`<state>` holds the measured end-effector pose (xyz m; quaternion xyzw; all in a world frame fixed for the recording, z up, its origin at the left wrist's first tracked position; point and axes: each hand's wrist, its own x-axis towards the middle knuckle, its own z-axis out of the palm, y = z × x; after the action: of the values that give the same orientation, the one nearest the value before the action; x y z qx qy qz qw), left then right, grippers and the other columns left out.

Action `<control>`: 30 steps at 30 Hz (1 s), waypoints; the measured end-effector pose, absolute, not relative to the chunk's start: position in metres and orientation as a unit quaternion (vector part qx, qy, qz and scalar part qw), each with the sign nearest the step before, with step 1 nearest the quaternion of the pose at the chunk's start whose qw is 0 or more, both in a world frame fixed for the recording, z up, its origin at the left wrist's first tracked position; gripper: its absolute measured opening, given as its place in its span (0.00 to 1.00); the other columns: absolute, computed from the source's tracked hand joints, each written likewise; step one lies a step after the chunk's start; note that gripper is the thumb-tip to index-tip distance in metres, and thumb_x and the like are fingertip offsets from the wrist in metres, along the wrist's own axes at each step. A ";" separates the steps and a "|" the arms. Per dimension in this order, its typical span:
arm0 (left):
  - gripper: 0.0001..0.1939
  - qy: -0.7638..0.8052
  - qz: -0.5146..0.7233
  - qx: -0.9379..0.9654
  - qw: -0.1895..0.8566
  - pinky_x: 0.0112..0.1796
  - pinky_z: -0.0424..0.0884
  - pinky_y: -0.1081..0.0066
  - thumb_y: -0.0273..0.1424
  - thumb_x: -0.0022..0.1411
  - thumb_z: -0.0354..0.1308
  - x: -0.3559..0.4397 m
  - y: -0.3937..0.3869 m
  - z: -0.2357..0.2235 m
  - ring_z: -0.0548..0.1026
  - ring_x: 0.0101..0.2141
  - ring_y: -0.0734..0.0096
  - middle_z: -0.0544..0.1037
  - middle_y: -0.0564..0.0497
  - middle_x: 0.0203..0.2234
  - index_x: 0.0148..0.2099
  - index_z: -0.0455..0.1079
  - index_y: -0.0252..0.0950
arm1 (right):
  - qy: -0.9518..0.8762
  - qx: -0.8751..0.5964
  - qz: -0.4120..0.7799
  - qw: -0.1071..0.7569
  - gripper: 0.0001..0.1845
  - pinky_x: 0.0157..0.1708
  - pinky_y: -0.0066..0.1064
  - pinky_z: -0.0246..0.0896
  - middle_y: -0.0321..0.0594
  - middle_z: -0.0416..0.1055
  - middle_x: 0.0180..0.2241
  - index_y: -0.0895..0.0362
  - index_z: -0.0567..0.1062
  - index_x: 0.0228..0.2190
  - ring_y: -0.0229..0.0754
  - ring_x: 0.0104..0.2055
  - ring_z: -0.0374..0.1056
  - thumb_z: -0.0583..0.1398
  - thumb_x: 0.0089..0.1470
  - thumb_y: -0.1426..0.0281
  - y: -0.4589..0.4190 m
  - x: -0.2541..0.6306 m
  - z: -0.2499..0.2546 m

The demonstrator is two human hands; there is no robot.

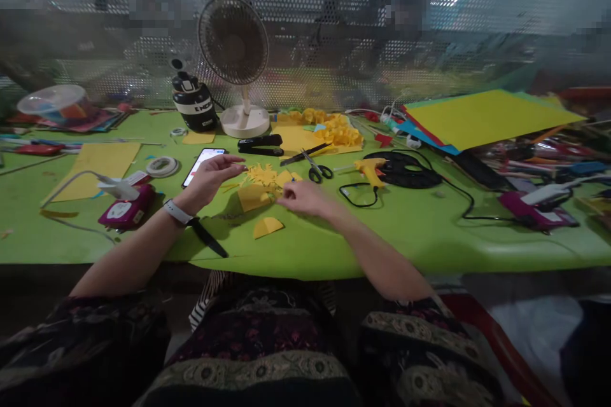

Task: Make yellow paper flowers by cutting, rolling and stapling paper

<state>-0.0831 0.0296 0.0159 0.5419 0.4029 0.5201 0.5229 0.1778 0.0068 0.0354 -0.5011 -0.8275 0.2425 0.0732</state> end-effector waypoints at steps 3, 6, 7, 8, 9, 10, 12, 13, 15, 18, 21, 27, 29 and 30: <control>0.18 0.412 0.520 0.545 0.513 0.48 0.73 0.63 0.35 0.50 0.72 -0.082 0.029 0.015 0.80 0.39 0.66 0.82 0.45 0.36 0.42 0.77 0.33 | -0.833 -0.527 0.113 0.128 0.14 0.42 0.36 0.64 0.49 0.76 0.46 0.60 0.77 0.43 0.47 0.44 0.71 0.57 0.61 0.65 0.019 0.182 0.030; 0.18 0.419 0.514 0.541 0.518 0.48 0.73 0.62 0.35 0.50 0.72 -0.081 0.030 0.015 0.80 0.39 0.66 0.82 0.45 0.36 0.41 0.77 0.33 | -0.868 -0.490 0.010 0.076 0.20 0.52 0.43 0.61 0.54 0.74 0.51 0.63 0.77 0.47 0.53 0.53 0.68 0.60 0.58 0.63 0.029 0.181 0.022; 0.17 0.420 0.512 0.537 0.522 0.48 0.73 0.61 0.35 0.49 0.73 -0.080 0.029 0.015 0.80 0.39 0.66 0.83 0.45 0.36 0.41 0.77 0.33 | -0.874 -0.482 -0.009 0.052 0.21 0.52 0.44 0.60 0.55 0.74 0.51 0.64 0.77 0.47 0.54 0.52 0.68 0.60 0.58 0.62 0.031 0.179 0.020; 0.17 0.420 0.512 0.534 0.526 0.49 0.73 0.61 0.35 0.49 0.73 -0.079 0.029 0.015 0.80 0.39 0.66 0.83 0.45 0.35 0.40 0.77 0.33 | -0.878 -0.478 -0.022 0.033 0.21 0.51 0.44 0.61 0.56 0.74 0.49 0.65 0.78 0.46 0.54 0.51 0.69 0.60 0.59 0.62 0.032 0.177 0.018; 0.17 0.420 0.511 0.530 0.530 0.49 0.73 0.61 0.35 0.48 0.73 -0.078 0.028 0.015 0.80 0.38 0.66 0.83 0.45 0.35 0.40 0.77 0.33 | -0.880 -0.473 -0.034 0.020 0.20 0.49 0.43 0.62 0.56 0.75 0.48 0.65 0.78 0.45 0.54 0.49 0.69 0.59 0.59 0.62 0.033 0.176 0.016; 0.17 0.420 0.510 0.529 0.533 0.49 0.73 0.60 0.34 0.48 0.73 -0.076 0.027 0.016 0.80 0.38 0.66 0.83 0.45 0.35 0.40 0.77 0.33 | -0.883 -0.468 -0.044 0.014 0.19 0.48 0.42 0.62 0.56 0.76 0.47 0.65 0.78 0.44 0.53 0.48 0.70 0.58 0.60 0.63 0.033 0.174 0.015; 0.17 0.418 0.508 0.527 0.538 0.49 0.73 0.60 0.34 0.48 0.73 -0.074 0.025 0.017 0.80 0.38 0.66 0.83 0.45 0.34 0.39 0.77 0.32 | -0.885 -0.462 -0.059 0.017 0.17 0.47 0.40 0.62 0.56 0.77 0.44 0.66 0.79 0.42 0.52 0.46 0.71 0.55 0.62 0.68 0.033 0.173 0.014; 0.17 0.417 0.507 0.527 0.541 0.49 0.73 0.60 0.34 0.48 0.73 -0.073 0.024 0.017 0.80 0.37 0.66 0.83 0.45 0.34 0.39 0.77 0.32 | -0.884 -0.462 -0.065 0.019 0.17 0.46 0.39 0.61 0.56 0.77 0.43 0.66 0.79 0.41 0.51 0.45 0.71 0.54 0.63 0.70 0.033 0.173 0.013; 0.17 0.414 0.504 0.525 0.546 0.48 0.73 0.61 0.34 0.48 0.73 -0.072 0.023 0.017 0.80 0.37 0.66 0.83 0.44 0.34 0.38 0.77 0.32 | -0.883 -0.463 -0.068 0.023 0.18 0.46 0.38 0.61 0.55 0.78 0.41 0.67 0.80 0.39 0.49 0.42 0.72 0.52 0.63 0.72 0.033 0.173 0.013; 0.16 0.416 0.500 0.524 0.550 0.47 0.74 0.61 0.33 0.48 0.73 -0.072 0.023 0.015 0.80 0.36 0.66 0.83 0.45 0.33 0.39 0.77 0.32 | -0.883 -0.464 -0.066 0.023 0.19 0.43 0.37 0.60 0.55 0.79 0.39 0.67 0.80 0.38 0.48 0.39 0.72 0.51 0.63 0.73 0.033 0.174 0.013; 0.15 0.415 0.491 0.533 0.550 0.47 0.74 0.62 0.32 0.50 0.72 -0.073 0.025 0.013 0.80 0.36 0.67 0.83 0.45 0.34 0.40 0.77 0.32 | -0.877 -0.474 -0.073 0.028 0.18 0.41 0.37 0.60 0.55 0.79 0.38 0.67 0.80 0.37 0.48 0.39 0.71 0.51 0.62 0.75 0.034 0.174 0.012; 0.13 0.417 0.466 0.552 0.552 0.48 0.73 0.63 0.33 0.53 0.70 -0.073 0.025 0.010 0.80 0.37 0.68 0.83 0.45 0.35 0.40 0.78 0.33 | -0.876 -0.477 -0.068 0.029 0.22 0.43 0.39 0.61 0.55 0.78 0.42 0.66 0.79 0.42 0.51 0.42 0.71 0.55 0.63 0.61 0.034 0.175 0.013; 0.13 0.418 0.463 0.551 0.554 0.48 0.73 0.63 0.32 0.53 0.70 -0.073 0.024 0.010 0.80 0.37 0.68 0.82 0.45 0.35 0.40 0.78 0.33 | -0.877 -0.474 -0.071 0.023 0.23 0.44 0.40 0.61 0.55 0.77 0.43 0.66 0.79 0.42 0.52 0.43 0.71 0.57 0.61 0.58 0.033 0.175 0.013; 0.13 0.418 0.462 0.550 0.556 0.47 0.73 0.63 0.32 0.53 0.70 -0.072 0.024 0.010 0.80 0.37 0.68 0.82 0.45 0.35 0.40 0.78 0.32 | -0.878 -0.472 -0.074 0.020 0.23 0.45 0.40 0.60 0.56 0.77 0.43 0.66 0.79 0.42 0.53 0.43 0.71 0.57 0.61 0.58 0.032 0.175 0.013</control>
<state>-0.0723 0.0238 0.0097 0.5496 0.4184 0.4623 0.5560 0.1747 0.0323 0.0130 -0.4725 -0.8780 -0.0736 0.0204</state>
